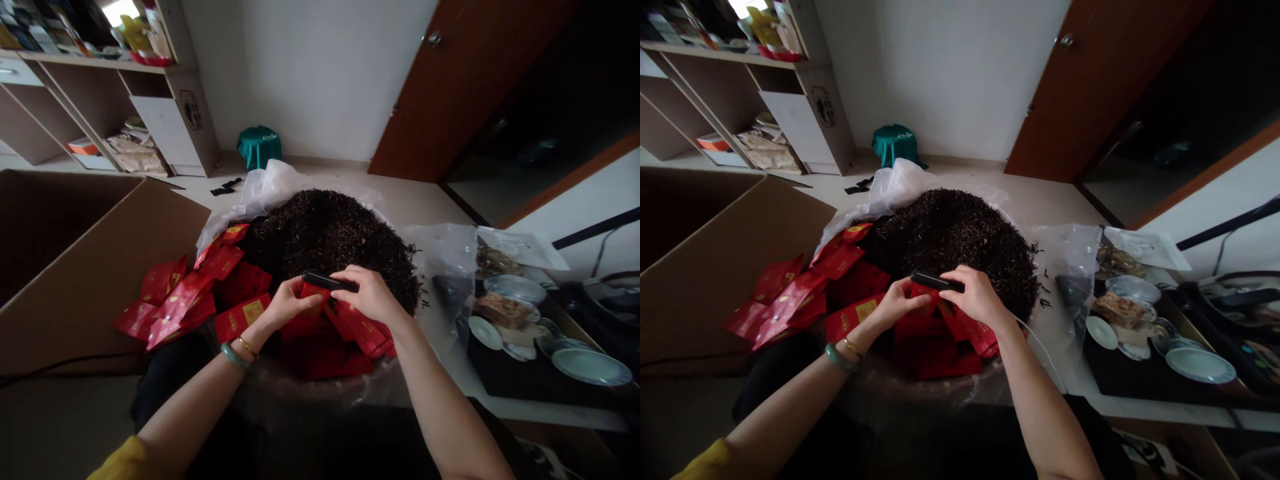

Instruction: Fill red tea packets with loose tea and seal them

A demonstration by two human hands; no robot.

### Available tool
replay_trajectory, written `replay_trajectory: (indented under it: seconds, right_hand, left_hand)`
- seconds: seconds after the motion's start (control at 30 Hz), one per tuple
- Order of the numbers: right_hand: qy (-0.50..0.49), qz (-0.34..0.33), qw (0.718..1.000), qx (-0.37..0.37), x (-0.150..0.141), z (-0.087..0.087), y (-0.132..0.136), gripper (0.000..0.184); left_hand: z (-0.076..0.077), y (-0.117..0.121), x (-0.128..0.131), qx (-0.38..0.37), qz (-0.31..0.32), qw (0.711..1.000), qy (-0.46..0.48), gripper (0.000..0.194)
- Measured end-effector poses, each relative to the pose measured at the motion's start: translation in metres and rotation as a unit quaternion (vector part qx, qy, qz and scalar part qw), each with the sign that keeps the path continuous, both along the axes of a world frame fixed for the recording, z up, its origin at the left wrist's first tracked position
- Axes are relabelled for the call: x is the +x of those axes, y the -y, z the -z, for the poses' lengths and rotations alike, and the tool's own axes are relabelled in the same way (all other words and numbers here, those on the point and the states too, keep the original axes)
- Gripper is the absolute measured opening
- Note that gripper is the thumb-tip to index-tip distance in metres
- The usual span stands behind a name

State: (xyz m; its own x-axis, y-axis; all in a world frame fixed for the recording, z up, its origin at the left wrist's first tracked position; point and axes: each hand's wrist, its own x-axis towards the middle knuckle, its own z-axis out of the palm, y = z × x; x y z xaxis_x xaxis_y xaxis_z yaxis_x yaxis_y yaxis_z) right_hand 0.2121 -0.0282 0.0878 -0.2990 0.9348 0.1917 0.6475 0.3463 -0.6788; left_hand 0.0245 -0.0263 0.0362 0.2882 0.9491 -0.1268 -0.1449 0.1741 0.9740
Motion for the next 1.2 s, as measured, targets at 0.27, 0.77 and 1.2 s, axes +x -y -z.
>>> replay_trajectory:
  seconds: [0.27, 0.77, 1.2]
  right_hand:
    - [0.011, -0.013, 1.0, 0.011, -0.005, 0.001, 0.002, 0.025]
    - [-0.035, 0.008, 0.999, 0.022, -0.005, 0.012, -0.005, 0.027]
    - [0.051, 0.168, 0.981, 0.083, 0.031, 0.067, -0.042, 0.039]
  left_hand:
    - [-0.004, -0.004, -0.005, 0.057, -0.087, 0.994, 0.01, 0.04]
    - [-0.001, -0.008, 0.0, 0.043, -0.064, 0.997, 0.018, 0.049]
    - [0.003, -0.01, -0.008, -0.023, -0.137, 0.988, 0.071, 0.034]
